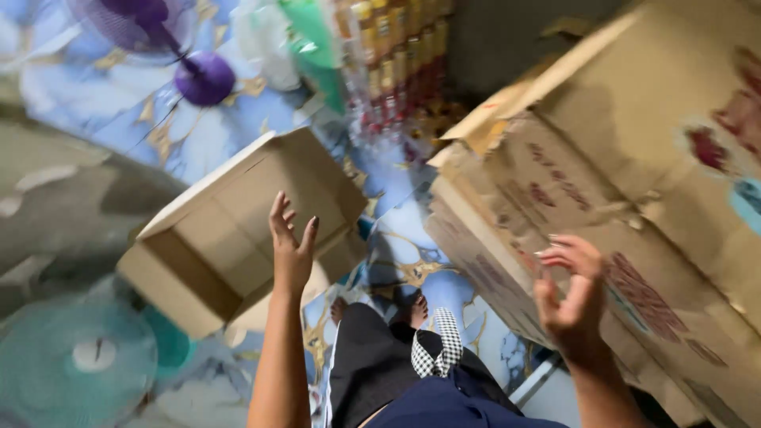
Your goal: Sorting cup noodles and unboxing water bottles in a storage area.
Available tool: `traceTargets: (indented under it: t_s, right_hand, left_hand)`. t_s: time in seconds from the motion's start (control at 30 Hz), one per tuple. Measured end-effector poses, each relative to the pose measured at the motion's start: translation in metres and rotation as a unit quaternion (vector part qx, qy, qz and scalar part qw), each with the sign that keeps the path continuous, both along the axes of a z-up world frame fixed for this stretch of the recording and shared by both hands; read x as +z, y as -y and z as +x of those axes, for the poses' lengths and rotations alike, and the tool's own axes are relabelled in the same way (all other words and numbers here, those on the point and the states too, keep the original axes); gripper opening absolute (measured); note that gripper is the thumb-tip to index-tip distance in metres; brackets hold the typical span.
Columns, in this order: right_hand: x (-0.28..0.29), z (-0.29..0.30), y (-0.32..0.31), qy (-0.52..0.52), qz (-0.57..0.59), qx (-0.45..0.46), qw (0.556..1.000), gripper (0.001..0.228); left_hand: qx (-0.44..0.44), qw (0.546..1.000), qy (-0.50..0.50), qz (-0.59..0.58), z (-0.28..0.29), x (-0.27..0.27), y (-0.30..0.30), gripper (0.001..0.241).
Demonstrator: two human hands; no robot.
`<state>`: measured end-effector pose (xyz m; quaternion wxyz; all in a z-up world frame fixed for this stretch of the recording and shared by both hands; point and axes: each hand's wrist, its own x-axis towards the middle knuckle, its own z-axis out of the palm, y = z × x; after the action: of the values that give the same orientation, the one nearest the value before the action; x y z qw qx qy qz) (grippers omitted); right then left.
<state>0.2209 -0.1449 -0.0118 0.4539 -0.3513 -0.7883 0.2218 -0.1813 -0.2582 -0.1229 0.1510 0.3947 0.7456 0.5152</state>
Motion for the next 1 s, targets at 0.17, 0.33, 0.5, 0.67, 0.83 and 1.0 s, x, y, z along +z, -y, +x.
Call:
traceTargets:
  t_s: [0.17,0.33,0.5,0.67,0.83,1.0]
  right_hand:
    - [-0.058,-0.100,-0.007,0.144,-0.144,0.150,0.968,0.043]
    - [-0.155,-0.152,0.002,0.232,-0.269,0.224,0.907,0.039]
    - [-0.298,-0.192,-0.005,0.306,-0.290,0.230,0.877,0.051]
    - [-0.447,-0.256,-0.037,0.297,-0.245,0.239,0.891,0.085]
    - [-0.507,-0.346,-0.067,0.264,-0.302,0.127,0.907,0.114]
    - [-0.536,-0.407,-0.087,0.244,-0.384,0.120,0.882,0.111]
  left_hand:
    - [0.169,0.978,0.103,-0.058,-0.023,-0.075,0.113,0.074]
    - [0.261,0.948,0.114,-0.140,-0.020,-0.165,0.210,0.077]
    - [0.362,0.871,0.302,-0.137,-0.011,-0.237,0.243,0.078]
    - [0.402,0.759,0.505,-0.085,-0.020,-0.343,0.238,0.090]
    - [0.492,0.603,0.625,0.057,-0.046,-0.445,0.210,0.121]
    - [0.545,0.586,0.587,0.119,-0.101,-0.545,0.192,0.121]
